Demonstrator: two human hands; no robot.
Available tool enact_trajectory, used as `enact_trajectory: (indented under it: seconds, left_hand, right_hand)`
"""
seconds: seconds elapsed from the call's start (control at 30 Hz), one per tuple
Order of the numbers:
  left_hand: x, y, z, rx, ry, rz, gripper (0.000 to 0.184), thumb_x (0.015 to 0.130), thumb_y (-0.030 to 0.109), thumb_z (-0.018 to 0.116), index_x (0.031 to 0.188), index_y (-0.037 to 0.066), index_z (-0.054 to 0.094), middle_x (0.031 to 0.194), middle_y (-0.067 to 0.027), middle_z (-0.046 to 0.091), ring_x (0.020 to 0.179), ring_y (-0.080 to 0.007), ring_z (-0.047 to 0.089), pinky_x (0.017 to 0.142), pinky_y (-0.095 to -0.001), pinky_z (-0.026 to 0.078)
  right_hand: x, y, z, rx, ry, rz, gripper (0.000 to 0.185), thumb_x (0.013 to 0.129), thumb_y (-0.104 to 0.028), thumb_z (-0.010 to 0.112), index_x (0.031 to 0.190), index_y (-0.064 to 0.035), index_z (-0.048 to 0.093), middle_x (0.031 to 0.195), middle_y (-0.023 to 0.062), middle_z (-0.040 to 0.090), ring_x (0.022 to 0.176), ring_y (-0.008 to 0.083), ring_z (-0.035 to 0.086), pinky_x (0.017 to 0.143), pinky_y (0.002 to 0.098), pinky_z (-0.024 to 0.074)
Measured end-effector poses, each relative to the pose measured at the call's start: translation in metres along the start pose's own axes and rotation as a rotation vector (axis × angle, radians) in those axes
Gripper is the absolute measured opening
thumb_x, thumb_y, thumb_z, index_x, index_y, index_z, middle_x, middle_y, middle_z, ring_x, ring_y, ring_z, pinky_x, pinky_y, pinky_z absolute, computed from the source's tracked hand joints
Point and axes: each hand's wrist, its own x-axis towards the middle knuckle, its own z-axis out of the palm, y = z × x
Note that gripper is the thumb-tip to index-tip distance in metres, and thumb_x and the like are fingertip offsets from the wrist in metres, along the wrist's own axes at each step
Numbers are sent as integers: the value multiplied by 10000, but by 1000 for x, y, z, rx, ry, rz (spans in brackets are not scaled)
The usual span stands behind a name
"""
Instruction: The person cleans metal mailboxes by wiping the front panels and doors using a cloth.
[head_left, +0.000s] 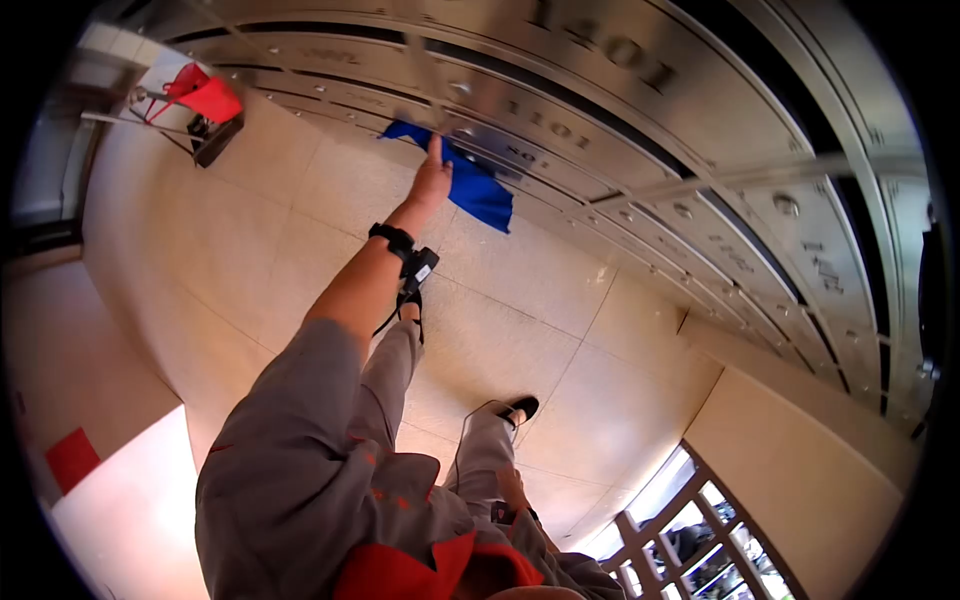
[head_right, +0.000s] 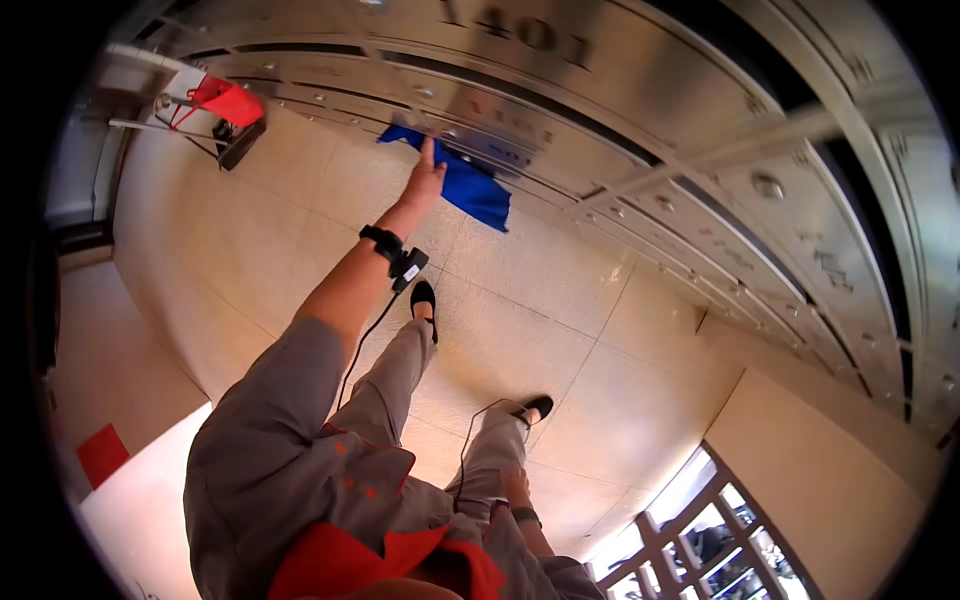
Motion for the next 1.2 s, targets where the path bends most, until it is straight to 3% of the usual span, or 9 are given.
enact_trajectory:
  seconds: [0.2, 0.33, 0.43, 0.47, 0.57, 0.7, 0.97, 1.03, 1.2]
  left_hand:
    - [-37, 44, 31, 83, -68, -79, 653, 850, 108, 490, 1370, 96, 96, 1135, -293, 494, 1013, -411, 512, 824, -389, 422]
    - [-8, 33, 46, 173, 144, 115, 580, 841, 106, 464, 1333, 139, 160, 969, -308, 545, 844, -474, 529, 693, -494, 431]
    - [-9, 29, 50, 134, 135, 72, 591, 834, 79, 462, 1332, 140, 151, 991, -280, 560, 868, -460, 533, 706, -470, 439]
    - [-18, 45, 55, 44, 58, -90, 618, 837, 32, 451, 1361, 110, 134, 1160, -219, 505, 1018, -363, 524, 842, -340, 412]
    - [-41, 60, 108, 77, 119, 369, 646, 844, 48, 452, 1376, 120, 93, 1159, -244, 495, 1023, -375, 520, 841, -333, 408]
    - [-82, 139, 154, 94, -278, -17, 675, 858, 80, 455, 1378, 115, 25, 1121, -274, 506, 1004, -391, 527, 821, -336, 416]
    - [-115, 126, 175, 33, -166, 191, 661, 882, 130, 461, 1385, 102, 34, 1194, -264, 471, 1067, -362, 504, 860, -343, 404]
    - [-130, 156, 172, 153, -376, 86, 651, 891, 165, 443, 1384, 86, 25, 1219, -291, 431, 1086, -399, 471, 865, -364, 401]
    - [-102, 167, 186, 275, -303, 56, 656, 882, 161, 443, 1375, 74, 19, 1034, -283, 548, 906, -411, 559, 749, -411, 447]
  right_hand:
    - [-32, -70, -27, 38, 192, 227, 569, 742, -465, 552, 1211, -155, 465, 1345, 173, 298, 1226, 408, 251, 972, 516, 269]
    - [-38, -60, -26, 64, 275, 199, 539, 727, -419, 580, 1192, -166, 480, 1327, 157, 327, 1222, 392, 265, 960, 512, 287]
    - [-50, -52, -24, 109, 312, 196, 528, 707, -377, 597, 1177, -163, 486, 1304, 141, 356, 1217, 372, 280, 949, 510, 300]
    - [-49, -52, -26, 112, 310, 207, 525, 699, -364, 600, 1169, -159, 488, 1294, 135, 367, 1213, 365, 287, 944, 509, 306]
    - [-45, -45, -23, 130, 328, 196, 540, 674, -346, 604, 1161, -140, 494, 1270, 126, 401, 1194, 356, 312, 926, 498, 330]
    - [-42, -40, -17, 174, 384, 188, 536, 666, -340, 605, 1145, -123, 502, 1223, 120, 442, 1163, 349, 345, 912, 490, 346]
    - [-41, -41, -9, 279, 438, 150, 483, 674, -315, 599, 1105, -122, 501, 1174, 110, 465, 1121, 346, 376, 887, 491, 359]
    - [-39, -44, -3, 288, 450, 176, 477, 675, -310, 597, 1104, -126, 500, 1172, 100, 465, 1122, 341, 376, 882, 493, 359]
    - [-46, -45, 18, 309, 458, 244, 482, 660, -305, 597, 1101, -134, 506, 1161, 79, 469, 1127, 328, 374, 869, 498, 362]
